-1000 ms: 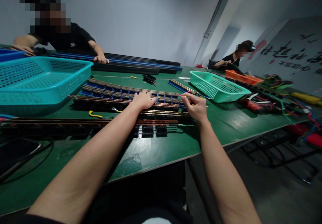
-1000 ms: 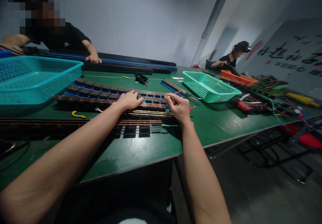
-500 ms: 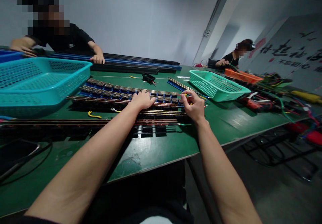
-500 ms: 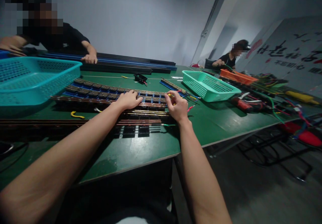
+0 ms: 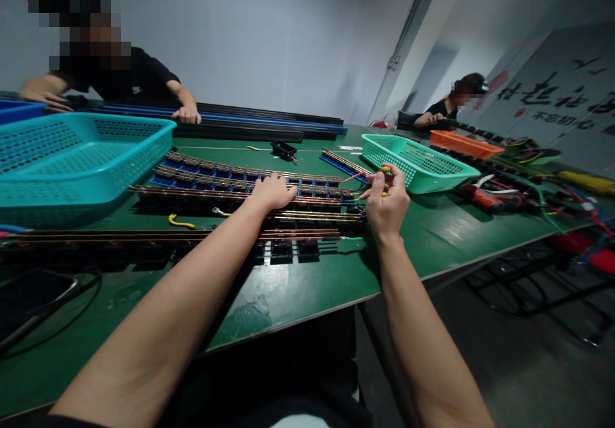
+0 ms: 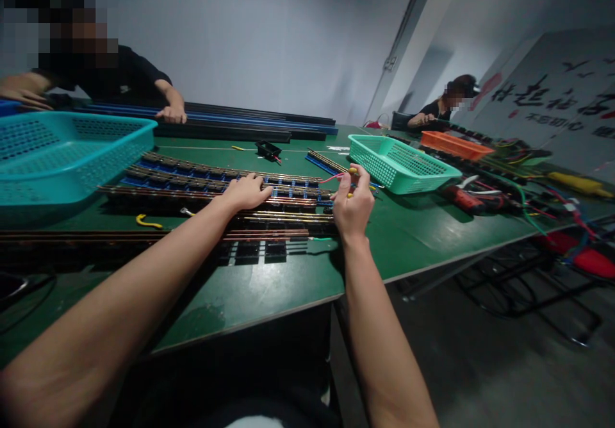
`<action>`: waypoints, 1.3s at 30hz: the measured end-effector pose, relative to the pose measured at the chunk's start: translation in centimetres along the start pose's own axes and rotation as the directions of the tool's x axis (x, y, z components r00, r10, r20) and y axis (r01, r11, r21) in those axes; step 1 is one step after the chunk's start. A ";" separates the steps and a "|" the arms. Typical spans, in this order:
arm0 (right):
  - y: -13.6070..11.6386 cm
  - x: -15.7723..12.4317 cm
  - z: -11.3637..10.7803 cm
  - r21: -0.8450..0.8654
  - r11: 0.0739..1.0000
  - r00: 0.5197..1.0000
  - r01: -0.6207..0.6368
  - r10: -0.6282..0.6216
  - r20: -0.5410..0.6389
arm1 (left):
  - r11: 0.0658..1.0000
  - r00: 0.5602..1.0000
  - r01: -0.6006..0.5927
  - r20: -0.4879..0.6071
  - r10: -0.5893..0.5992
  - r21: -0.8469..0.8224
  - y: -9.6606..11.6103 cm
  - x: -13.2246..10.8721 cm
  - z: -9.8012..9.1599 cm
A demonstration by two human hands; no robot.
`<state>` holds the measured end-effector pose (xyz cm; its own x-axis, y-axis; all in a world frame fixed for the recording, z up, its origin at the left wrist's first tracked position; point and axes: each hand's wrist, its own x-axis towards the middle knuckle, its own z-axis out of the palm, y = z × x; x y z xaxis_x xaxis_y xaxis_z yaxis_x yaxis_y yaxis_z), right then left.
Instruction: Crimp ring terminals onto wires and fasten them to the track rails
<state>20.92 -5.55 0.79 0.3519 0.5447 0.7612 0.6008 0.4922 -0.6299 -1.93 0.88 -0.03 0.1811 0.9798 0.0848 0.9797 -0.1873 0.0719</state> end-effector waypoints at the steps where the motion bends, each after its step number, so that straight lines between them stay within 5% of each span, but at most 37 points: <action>1: -0.6 -0.4 -0.2 0.021 1.000 1.000 0.015 -0.015 -0.019 | 1.000 1.000 0.000 0.000 0.000 0.001 0.0 0.0 0.0; 9: -2.5 -3.7 -1.6 0.308 0.948 0.984 0.076 -0.022 -0.176 | 1.000 1.000 0.000 -0.011 0.000 -0.008 0.0 0.1 0.2; 23: -2.1 -4.4 -1.7 0.285 0.958 1.000 0.017 -0.017 -0.003 | 1.000 1.000 0.006 0.016 -0.006 -0.009 -0.1 -0.1 -0.1; 29: -2.1 -4.4 -1.7 0.226 0.973 0.999 0.034 -0.027 -0.034 | 1.000 1.000 0.004 0.018 -0.004 -0.011 0.1 -0.2 -0.2; 39: -1.9 -4.7 -1.9 0.194 0.980 0.980 0.046 -0.082 0.179 | 1.000 1.000 0.019 0.012 -0.019 -0.013 0.0 -0.1 -0.1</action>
<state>19.47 -10.39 -1.28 0.1676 0.6152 0.7704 0.4660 0.6392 -0.6118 -1.92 0.73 0.05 0.1632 0.9840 0.0716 0.9818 -0.1691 0.0860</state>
